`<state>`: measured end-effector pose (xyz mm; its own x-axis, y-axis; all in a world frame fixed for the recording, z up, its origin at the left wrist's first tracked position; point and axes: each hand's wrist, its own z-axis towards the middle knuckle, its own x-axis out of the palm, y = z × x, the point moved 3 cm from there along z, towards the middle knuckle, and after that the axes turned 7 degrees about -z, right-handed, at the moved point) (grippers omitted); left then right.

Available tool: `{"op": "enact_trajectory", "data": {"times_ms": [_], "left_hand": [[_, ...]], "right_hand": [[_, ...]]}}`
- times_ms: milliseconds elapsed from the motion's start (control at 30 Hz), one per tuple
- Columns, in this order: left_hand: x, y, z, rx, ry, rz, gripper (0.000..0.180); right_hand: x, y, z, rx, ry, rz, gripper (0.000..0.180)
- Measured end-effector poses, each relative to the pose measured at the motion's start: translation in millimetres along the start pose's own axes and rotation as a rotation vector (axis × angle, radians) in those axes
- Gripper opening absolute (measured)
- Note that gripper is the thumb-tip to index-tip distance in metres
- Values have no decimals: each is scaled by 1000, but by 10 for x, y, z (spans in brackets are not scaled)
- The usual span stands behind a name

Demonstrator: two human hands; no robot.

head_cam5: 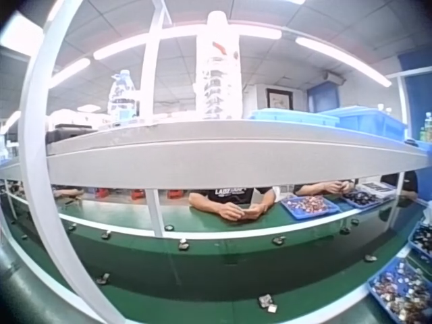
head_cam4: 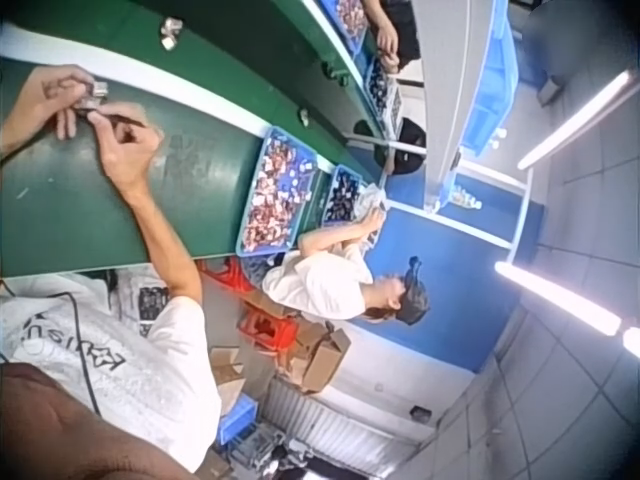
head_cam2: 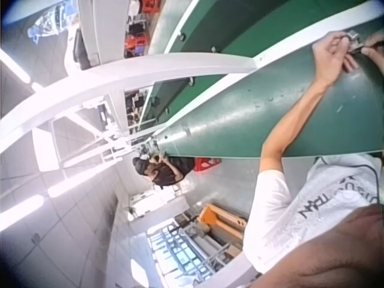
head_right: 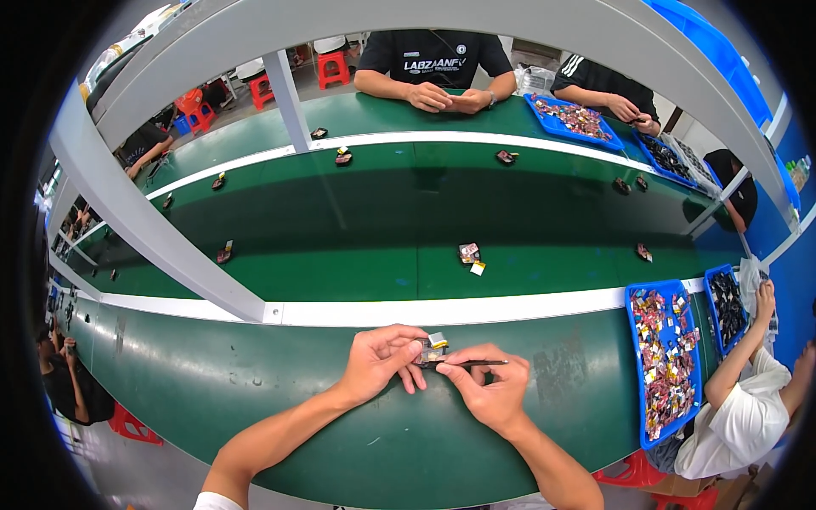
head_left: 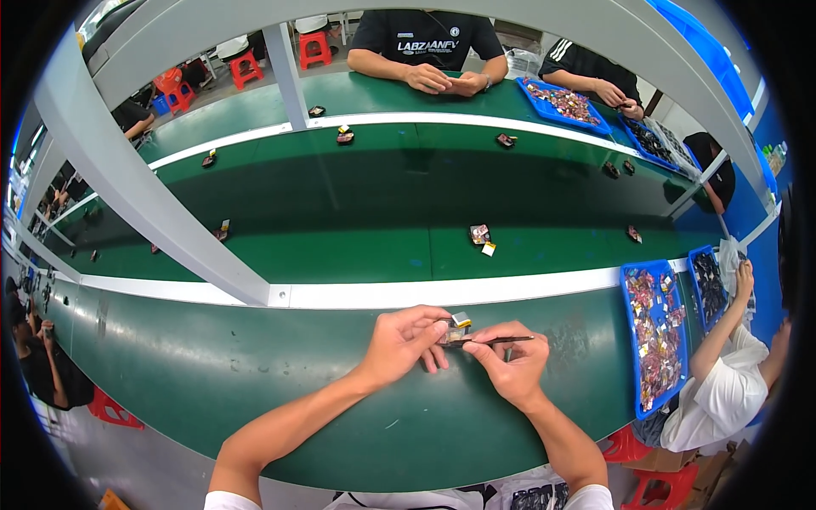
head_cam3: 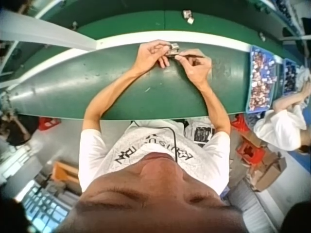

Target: Assembling small electronic camera modules at a factory production line using tweezers and hands.

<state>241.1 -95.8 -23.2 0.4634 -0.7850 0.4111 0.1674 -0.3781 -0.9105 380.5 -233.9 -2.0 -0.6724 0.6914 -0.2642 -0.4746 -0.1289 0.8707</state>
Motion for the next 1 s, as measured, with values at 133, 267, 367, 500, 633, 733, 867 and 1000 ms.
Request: {"op": "enact_trajectory", "data": {"times_ms": [133, 267, 367, 500, 633, 733, 867, 1000], "left_hand": [[-26, 16, 30, 12, -8, 1, 27], [-29, 17, 39, 28, -1, 3, 26], [-35, 18, 47, 25, 2, -13, 26], [-72, 51, 57, -16, 15, -41, 26], [-51, 36, 54, -28, 23, -23, 26], [-47, 5, 50, -33, 21, -31, 26], [-57, 12, 47, -34, 8, -42, 26], [-53, 7, 48, -16, -14, -29, 26]], "right_hand": [[43, -5, -36, -95, -48, -46, 13], [60, 28, -33, -190, -60, -95, 13], [74, 42, -38, -271, -67, -85, 14], [71, 24, -52, -125, -45, -73, 13], [54, -87, -47, 98, -20, 25, 13], [30, -93, -19, 56, -34, 17, 16], [16, -77, -1, 37, -10, 9, 17], [21, -45, -10, -12, 19, -10, 18]]}}
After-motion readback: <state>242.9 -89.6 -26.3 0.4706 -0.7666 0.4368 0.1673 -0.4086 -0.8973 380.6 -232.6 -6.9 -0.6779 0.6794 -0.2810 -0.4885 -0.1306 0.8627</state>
